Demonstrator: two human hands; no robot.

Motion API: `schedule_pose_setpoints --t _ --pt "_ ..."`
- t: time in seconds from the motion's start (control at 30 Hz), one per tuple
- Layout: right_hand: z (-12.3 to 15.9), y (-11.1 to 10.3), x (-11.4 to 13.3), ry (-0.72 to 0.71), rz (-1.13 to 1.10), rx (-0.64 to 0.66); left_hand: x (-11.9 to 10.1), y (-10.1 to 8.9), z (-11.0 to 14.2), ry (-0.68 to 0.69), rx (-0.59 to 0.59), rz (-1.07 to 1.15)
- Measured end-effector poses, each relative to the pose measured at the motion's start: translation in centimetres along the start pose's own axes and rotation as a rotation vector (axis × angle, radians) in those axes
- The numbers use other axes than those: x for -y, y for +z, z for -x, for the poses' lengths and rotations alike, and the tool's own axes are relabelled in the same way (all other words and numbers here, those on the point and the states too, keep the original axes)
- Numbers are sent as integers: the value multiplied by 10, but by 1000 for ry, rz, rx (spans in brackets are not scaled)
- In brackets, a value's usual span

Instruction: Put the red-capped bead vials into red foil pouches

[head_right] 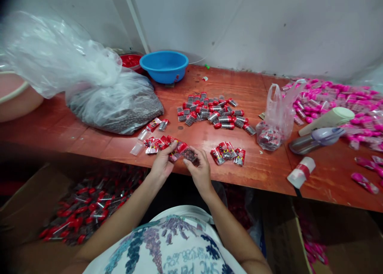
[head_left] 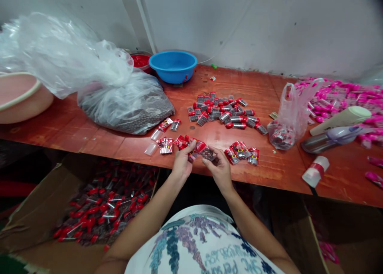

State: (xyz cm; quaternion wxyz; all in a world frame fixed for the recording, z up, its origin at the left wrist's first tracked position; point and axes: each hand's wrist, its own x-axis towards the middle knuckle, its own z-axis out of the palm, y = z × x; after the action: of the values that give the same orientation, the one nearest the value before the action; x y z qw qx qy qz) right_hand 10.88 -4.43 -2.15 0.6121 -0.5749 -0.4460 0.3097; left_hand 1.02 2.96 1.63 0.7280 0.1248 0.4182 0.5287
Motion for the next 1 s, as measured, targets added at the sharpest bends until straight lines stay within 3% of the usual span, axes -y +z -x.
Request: schedule_pose_setpoints --t 0.1,0.27,0.37,0.53,0.77,0.87,1.0 --pt "-1 -2 -1 -8 -10 -7 3 -2 2 109 124 -88" --pt "-1 -6 2 -63 -3 -16 4 -2 8 241 174 -280" --pt "-1 -6 2 0 -43 -37 3 -1 11 288 223 -398" --pt "-2 -5 0 216 -315 19 -2 -3 12 218 341 -482" --pt "-3 -23 4 157 -221 156 -4 -2 10 177 304 -466" --pt "-4 -27 4 172 -272 173 2 -2 13 111 333 -494" --pt "-8 -31 0 144 -168 168 4 -2 14 35 353 -465"
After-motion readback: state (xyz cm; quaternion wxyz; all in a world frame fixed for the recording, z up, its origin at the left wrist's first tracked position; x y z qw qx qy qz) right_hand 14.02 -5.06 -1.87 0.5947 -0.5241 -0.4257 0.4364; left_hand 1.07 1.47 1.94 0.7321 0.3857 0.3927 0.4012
